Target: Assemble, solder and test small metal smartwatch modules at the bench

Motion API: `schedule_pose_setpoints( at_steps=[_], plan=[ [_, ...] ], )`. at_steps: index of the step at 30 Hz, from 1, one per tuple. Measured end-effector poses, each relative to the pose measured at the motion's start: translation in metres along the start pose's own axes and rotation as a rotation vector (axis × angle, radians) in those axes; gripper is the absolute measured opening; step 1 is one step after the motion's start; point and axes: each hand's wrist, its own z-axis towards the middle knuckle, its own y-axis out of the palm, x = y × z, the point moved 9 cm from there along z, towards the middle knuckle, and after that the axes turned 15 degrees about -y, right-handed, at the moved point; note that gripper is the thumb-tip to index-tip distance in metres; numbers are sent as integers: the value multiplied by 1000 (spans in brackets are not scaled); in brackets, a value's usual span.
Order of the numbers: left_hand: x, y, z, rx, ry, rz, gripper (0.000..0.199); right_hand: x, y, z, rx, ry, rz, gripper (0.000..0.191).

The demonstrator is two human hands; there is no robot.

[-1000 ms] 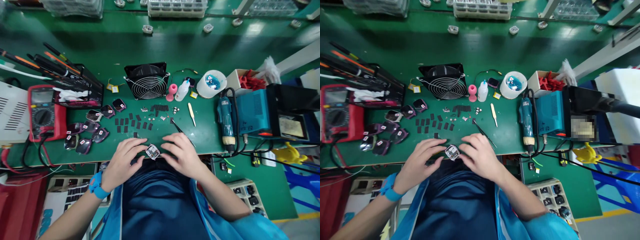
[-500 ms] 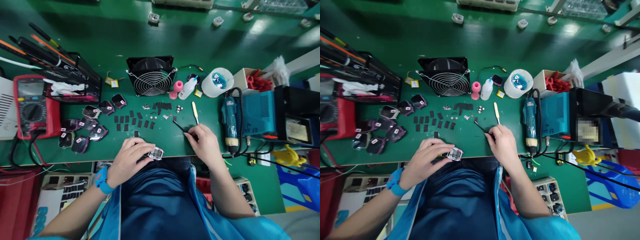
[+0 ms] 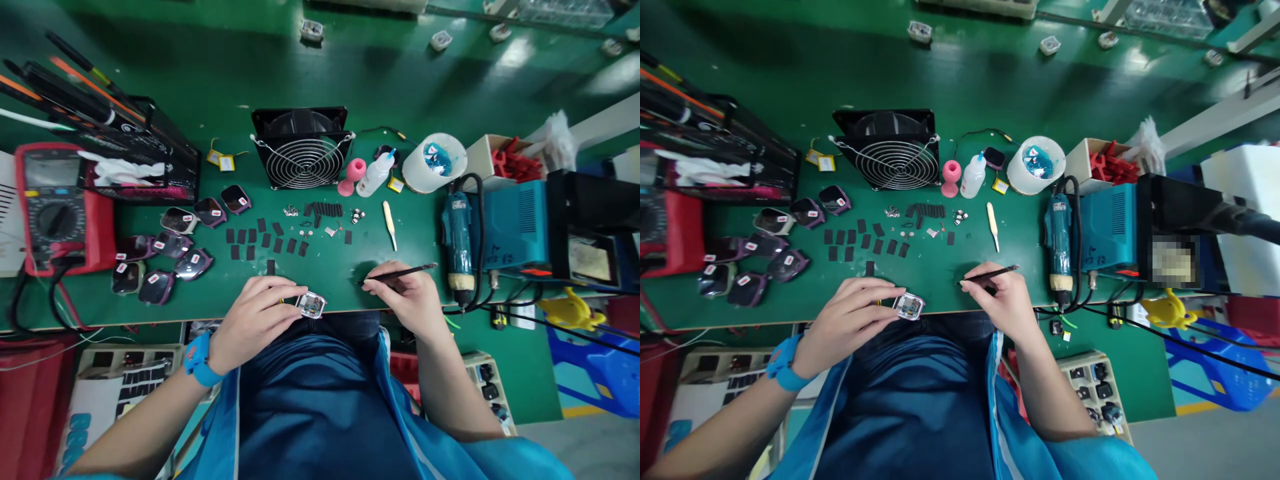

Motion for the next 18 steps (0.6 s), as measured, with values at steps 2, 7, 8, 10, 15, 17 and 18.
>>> schedule_pose_setpoints(
  at_steps=[2, 7, 8, 10, 15, 17, 18],
  plan=[
    [1, 0, 0, -2, 2, 3, 6, -5, 4, -2, 8, -26, 30, 4],
    [0, 1, 2, -2, -10, -16, 4, -33, 47, -7, -103, -200, 232, 6],
    [-1, 1, 2, -1, -15, -22, 4, -38, 56, -7, -129, -239, 250, 7],
    [-2, 1, 3, -1, -20, -32, 5, -44, 67, -8, -160, -304, 249, 9],
    [-2, 0, 4, 6, -23, -35, 6, -48, 75, -8, -189, -392, 213, 9],
    [-2, 0, 4, 6, -27, -34, 6, -48, 74, -8, -195, -391, 205, 9],
    [-1, -1, 4, 7, -28, -31, 7, -48, 74, -9, -195, -390, 203, 9]
  ],
)
